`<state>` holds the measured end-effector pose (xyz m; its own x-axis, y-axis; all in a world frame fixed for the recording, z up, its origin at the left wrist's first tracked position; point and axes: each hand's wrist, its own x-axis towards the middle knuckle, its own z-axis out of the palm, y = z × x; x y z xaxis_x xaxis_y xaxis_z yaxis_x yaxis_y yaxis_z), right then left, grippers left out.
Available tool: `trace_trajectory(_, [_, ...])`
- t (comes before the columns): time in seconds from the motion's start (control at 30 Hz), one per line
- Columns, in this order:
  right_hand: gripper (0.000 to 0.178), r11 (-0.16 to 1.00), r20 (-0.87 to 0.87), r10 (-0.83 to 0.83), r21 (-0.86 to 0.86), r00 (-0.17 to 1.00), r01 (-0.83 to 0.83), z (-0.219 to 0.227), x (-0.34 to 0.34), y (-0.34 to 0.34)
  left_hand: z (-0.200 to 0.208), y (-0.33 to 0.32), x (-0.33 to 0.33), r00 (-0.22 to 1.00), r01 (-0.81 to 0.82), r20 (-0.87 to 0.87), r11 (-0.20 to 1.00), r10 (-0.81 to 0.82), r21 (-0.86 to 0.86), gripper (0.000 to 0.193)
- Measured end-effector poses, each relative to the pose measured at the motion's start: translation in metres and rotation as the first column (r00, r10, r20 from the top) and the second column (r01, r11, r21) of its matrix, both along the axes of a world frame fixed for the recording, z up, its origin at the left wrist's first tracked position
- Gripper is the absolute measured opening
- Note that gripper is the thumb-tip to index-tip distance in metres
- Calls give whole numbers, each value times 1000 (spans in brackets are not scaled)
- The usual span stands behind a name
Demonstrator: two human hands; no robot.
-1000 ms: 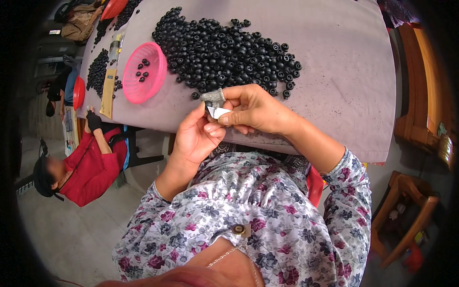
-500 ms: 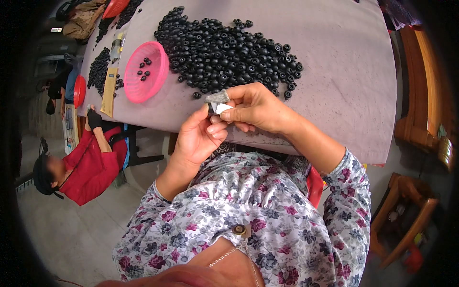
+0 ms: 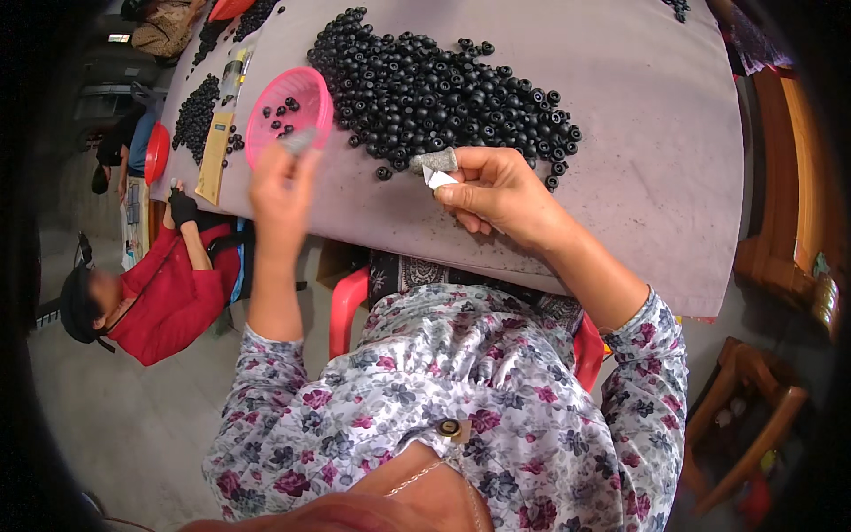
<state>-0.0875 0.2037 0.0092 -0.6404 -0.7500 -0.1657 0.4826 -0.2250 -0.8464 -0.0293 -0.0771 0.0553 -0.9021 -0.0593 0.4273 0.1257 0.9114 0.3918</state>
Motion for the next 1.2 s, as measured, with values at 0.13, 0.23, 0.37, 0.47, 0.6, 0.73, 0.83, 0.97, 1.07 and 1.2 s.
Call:
trace_trajectory(0.13, [10,999,-8,25,27,1000,-25,5,1,-2,-28,42,11,984,118,117,984,-134,137,19])
trace_trajectory(0.23, [10,999,-30,36,40,999,-35,3,1,-1,-36,43,10,971,93,208,988,-118,126,23])
trace_trajectory(0.37, [10,998,-42,31,57,999,-28,2,1,-2,-41,37,6,970,26,237,988,-62,153,27])
trace_trajectory(0.47, [14,997,-64,41,70,997,-36,2,0,-1,-45,35,3,972,17,231,992,-45,122,25])
trace_trajectory(0.6, [23,996,-57,72,61,996,-69,7,2,0,-53,43,12,936,-159,350,823,-51,545,16])
trace_trajectory(0.73, [32,995,-53,86,59,995,-83,6,5,-1,-51,66,17,920,-226,369,591,-132,774,13])
trace_trajectory(0.83, [36,995,-68,92,50,993,-89,3,5,-1,-55,74,16,948,-88,309,864,-81,496,15])
trace_trajectory(0.97, [37,996,-79,81,54,994,-77,2,2,0,-49,75,12,965,116,226,989,-133,88,18])
trace_trajectory(1.07, [38,996,-72,77,45,994,-73,0,2,0,-45,75,10,949,106,276,980,-151,170,18])
trace_trajectory(1.2, [40,996,-128,81,57,988,-75,7,3,1,-43,70,12,877,-219,387,480,-285,849,12])
